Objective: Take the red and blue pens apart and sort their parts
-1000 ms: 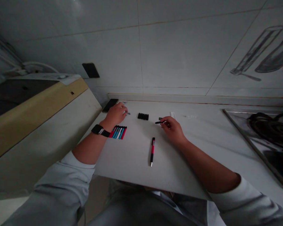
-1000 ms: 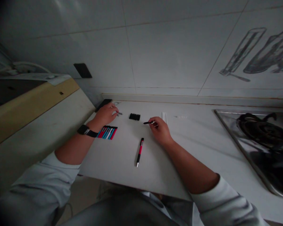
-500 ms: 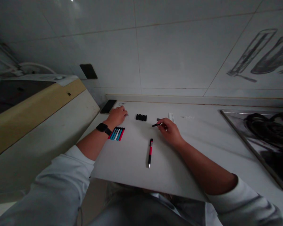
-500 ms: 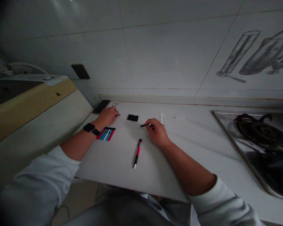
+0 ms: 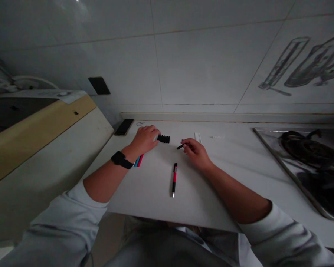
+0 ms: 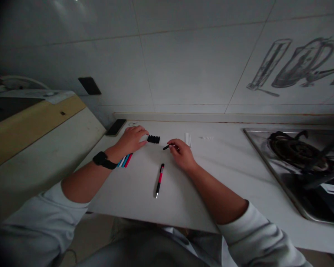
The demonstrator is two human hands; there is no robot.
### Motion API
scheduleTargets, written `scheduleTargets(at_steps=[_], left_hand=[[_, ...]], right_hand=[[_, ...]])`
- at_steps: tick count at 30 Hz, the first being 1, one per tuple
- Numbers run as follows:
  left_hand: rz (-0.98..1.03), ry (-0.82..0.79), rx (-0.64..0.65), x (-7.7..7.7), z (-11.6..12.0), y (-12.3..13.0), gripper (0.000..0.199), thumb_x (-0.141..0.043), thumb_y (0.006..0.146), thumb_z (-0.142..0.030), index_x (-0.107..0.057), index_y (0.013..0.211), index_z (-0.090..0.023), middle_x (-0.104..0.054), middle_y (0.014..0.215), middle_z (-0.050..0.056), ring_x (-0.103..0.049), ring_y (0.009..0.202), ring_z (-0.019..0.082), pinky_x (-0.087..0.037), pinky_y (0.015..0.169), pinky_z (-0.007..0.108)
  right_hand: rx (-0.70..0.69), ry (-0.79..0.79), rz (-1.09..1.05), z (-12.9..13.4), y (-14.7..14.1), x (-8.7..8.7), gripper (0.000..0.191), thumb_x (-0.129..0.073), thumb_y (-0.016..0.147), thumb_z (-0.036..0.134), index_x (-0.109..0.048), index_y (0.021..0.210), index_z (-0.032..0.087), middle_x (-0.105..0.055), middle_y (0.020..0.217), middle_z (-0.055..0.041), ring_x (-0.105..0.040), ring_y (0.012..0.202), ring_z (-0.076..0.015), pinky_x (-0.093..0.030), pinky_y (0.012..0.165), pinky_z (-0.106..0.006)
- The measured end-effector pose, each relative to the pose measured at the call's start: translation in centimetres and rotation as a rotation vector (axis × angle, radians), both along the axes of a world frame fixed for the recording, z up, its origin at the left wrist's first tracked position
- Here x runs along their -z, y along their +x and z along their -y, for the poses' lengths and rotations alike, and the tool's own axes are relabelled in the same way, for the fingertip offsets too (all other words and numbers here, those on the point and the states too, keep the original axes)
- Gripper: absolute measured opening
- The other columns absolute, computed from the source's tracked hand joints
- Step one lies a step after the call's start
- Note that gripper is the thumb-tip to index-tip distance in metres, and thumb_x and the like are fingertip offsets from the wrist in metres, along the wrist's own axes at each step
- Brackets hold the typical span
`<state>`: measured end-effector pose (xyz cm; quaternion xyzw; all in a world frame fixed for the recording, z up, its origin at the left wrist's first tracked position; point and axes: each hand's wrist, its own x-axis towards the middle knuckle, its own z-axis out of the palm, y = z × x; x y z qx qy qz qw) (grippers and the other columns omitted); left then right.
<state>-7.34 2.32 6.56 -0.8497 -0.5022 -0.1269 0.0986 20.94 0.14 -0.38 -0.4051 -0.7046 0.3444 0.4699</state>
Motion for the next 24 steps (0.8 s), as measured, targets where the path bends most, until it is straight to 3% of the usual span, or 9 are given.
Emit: scheduleTargets(at_steps=[5,10,13,16,20,24], left_hand=[[0.129,-0.11,0.371,-1.0,1.7,5.4,0.049,-0.077,0.087,-0.027,-0.062,0.133,-0.029,-0.064,0.128,0.007,-0.06,0.12,0.027,-0.047,0.102,0.043],[0.148,-0.108,0.477,-0.8,1.5,6.8,0.047,-0.079,0.085,-0.026,-0.065,0.13,-0.031,-0.062,0.131,0.007,-0.058,0.125,0.027,-0.045,0.108,0.045],[0.177,-0.122,0.452,-0.8,0.9,6.6,0.045,-0.08,0.083,-0.028,-0.066,0.127,-0.029,-0.063,0.13,0.007,-0.06,0.123,0.027,-0.047,0.107,0.045],[0.215,-0.106,0.341,-0.3,-0.3,6.0,0.045,-0.081,0.082,-0.032,-0.066,0.124,-0.026,-0.064,0.126,0.008,-0.061,0.12,0.028,-0.048,0.106,0.045],[0.183,-0.119,0.167,1.6,-2.7,5.2,0.045,-0.081,0.079,-0.037,-0.069,0.12,-0.023,-0.065,0.125,0.01,-0.062,0.119,0.029,-0.048,0.107,0.045],[0.14,-0.163,0.076,3.7,-4.5,4.8,0.043,-0.08,0.078,-0.039,-0.071,0.118,-0.024,-0.066,0.124,0.01,-0.063,0.117,0.029,-0.048,0.107,0.045]], right_hand=[[-0.051,-0.052,-0.093,-0.2,0.1,0.0,0.04,-0.063,0.092,0.04,-0.053,0.128,0.026,-0.067,0.092,-0.0009,-0.063,0.077,-0.0163,-0.051,0.071,-0.031],[-0.135,-0.109,-0.162,-0.4,0.1,-0.2,0.057,-0.066,0.088,0.041,-0.042,0.137,0.027,-0.065,0.088,0.0022,-0.062,0.072,-0.016,-0.05,0.07,-0.032],[-0.096,-0.1,-0.154,-0.5,0.2,-0.4,0.059,-0.068,0.088,0.043,-0.042,0.139,0.026,-0.066,0.088,0.0013,-0.061,0.073,-0.0164,-0.051,0.07,-0.032],[-0.008,-0.084,-0.138,-0.7,0.4,-0.4,0.055,-0.064,0.092,0.045,-0.044,0.139,0.025,-0.068,0.093,-0.0014,-0.062,0.074,-0.0169,-0.052,0.071,-0.034],[0.043,-0.062,-0.099,-1.1,0.6,0.1,0.047,-0.06,0.094,0.043,-0.048,0.136,0.025,-0.068,0.093,-0.0021,-0.064,0.075,-0.017,-0.053,0.071,-0.033],[0.021,-0.047,-0.065,-1.3,0.7,0.7,0.045,-0.059,0.095,0.04,-0.049,0.135,0.025,-0.067,0.094,-0.0013,-0.064,0.075,-0.0158,-0.052,0.071,-0.032]])
